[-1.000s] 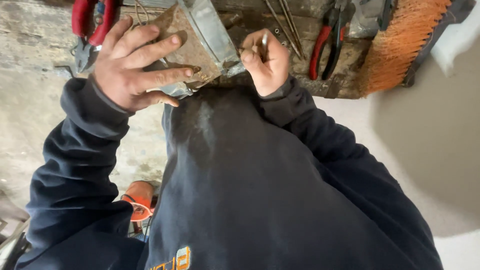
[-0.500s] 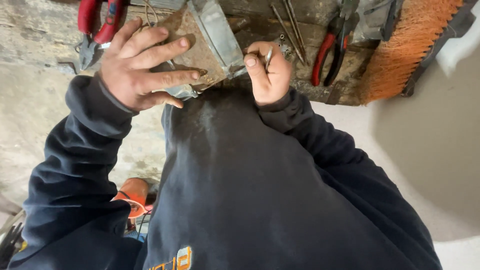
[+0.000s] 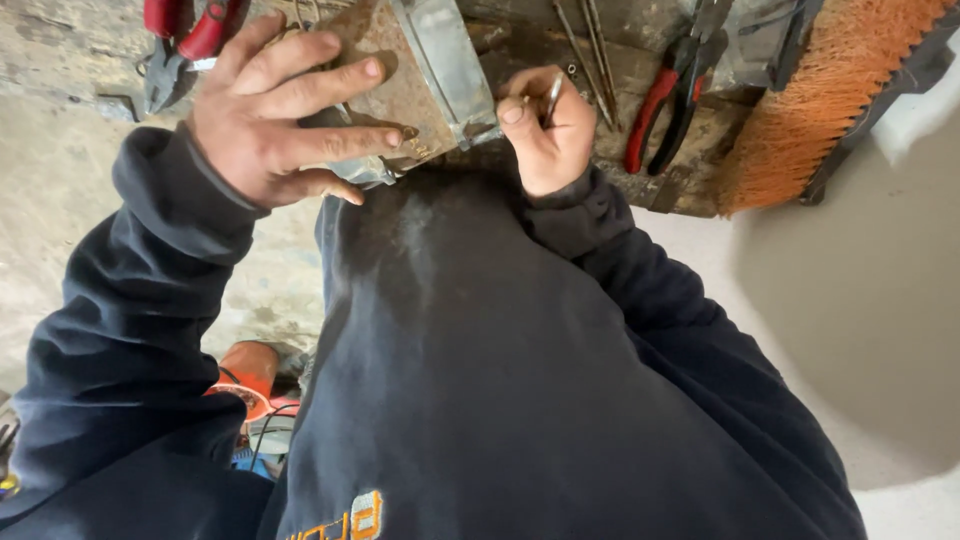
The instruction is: Disassembling and inspecting an electric motor on a workbench.
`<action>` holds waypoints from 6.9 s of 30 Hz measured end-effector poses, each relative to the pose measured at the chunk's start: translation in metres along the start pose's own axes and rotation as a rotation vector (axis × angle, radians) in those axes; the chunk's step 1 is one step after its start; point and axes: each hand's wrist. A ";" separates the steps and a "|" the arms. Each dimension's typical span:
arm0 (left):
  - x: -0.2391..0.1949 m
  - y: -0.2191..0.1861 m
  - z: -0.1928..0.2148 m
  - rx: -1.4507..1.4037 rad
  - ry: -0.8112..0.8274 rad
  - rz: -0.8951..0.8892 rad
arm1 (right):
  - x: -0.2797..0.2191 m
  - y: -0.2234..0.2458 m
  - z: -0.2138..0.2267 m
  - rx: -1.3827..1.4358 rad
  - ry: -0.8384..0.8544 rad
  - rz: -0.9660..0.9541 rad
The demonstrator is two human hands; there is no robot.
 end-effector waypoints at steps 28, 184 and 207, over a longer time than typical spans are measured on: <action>-0.004 -0.002 -0.005 0.024 -0.032 0.010 | 0.010 0.075 0.045 -0.352 0.218 -0.198; -0.002 -0.002 -0.007 -0.038 -0.043 0.051 | 0.040 0.188 0.044 -1.701 0.828 0.117; -0.001 -0.003 -0.004 -0.019 -0.056 0.030 | 0.125 0.213 0.034 -1.835 0.738 0.960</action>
Point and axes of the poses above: each hand's wrist, its own x-axis towards the middle knuckle, its own z-axis out of the back of the hand, y = z × x, and after that the axes turned 8 degrees about y, right-handed
